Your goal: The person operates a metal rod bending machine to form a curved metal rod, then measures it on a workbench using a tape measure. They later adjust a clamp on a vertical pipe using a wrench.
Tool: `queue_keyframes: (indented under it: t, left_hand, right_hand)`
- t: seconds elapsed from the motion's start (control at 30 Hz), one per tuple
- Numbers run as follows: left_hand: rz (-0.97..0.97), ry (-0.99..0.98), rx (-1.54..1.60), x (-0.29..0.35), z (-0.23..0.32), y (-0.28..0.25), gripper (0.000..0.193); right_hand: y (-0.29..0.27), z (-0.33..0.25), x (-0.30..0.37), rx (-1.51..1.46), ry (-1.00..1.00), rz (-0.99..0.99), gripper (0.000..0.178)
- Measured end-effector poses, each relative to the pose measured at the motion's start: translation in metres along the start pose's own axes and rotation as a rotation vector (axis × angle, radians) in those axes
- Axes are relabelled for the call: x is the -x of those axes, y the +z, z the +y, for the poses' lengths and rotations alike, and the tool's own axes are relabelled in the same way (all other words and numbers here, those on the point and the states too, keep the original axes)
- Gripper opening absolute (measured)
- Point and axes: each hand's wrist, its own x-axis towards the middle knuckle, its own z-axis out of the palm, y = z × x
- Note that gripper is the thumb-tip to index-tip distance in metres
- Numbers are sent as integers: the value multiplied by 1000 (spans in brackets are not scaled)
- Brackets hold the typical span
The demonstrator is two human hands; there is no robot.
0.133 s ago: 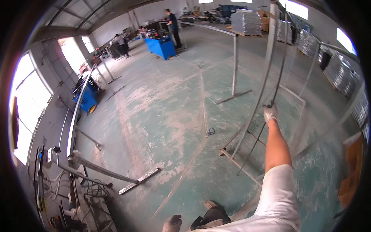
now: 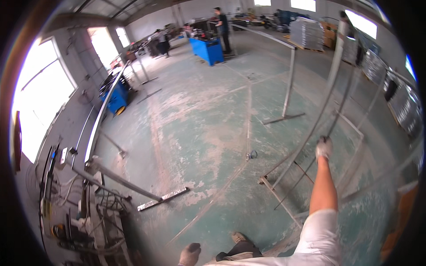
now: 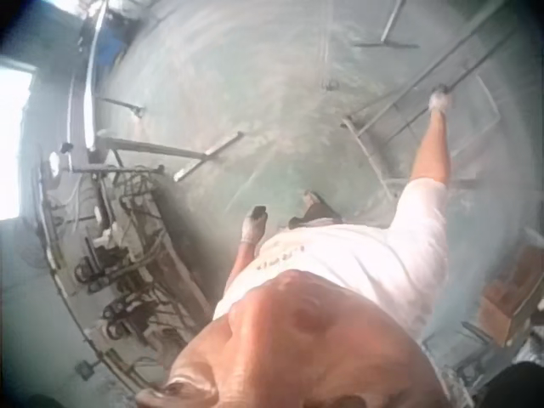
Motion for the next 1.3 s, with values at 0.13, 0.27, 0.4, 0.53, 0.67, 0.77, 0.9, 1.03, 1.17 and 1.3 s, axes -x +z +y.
queue_keyframes:
  t: [0.13,0.27,0.4,0.53,0.67,0.77,0.9,1.03,1.17,1.3]
  left_hand:
    - [281,-273,-74,51,-52,-4,38]
    - [459,-464,88,84,-50,6,35]
    - [514,-525,359,84,-46,13,42]
    - [538,-359,406,101,-33,-7,51]
    - [660,-432,974,147,-59,-45,47]
    - [809,-312,1377,205,-104,-79,42]
    - [965,-38,1742,302,-154,-130,37]
    - [1099,394,1792,397,-181,-188,37]
    - [1340,480,1580,454,-195,-259,37]
    - [1631,325,1416,499,-241,-302,31]
  right_hand:
    - [-25,-23,85,-261,18,-47,25]
    - [-64,-137,177,-410,-218,-133,22]
    - [-42,-246,266,-573,-304,-378,24]
    - [2,-328,374,-843,-214,-703,29]
    - [-1,-415,522,-881,-169,-981,29]
    - [-18,-461,639,-1002,-65,-1202,31]
    - [-49,-491,781,-1136,198,-1511,30]
    - [-76,-518,924,-1201,406,-1847,31]
    - [-103,-551,1047,-1080,421,-2137,34]
    - [-107,-586,1167,-1077,571,-2299,29]
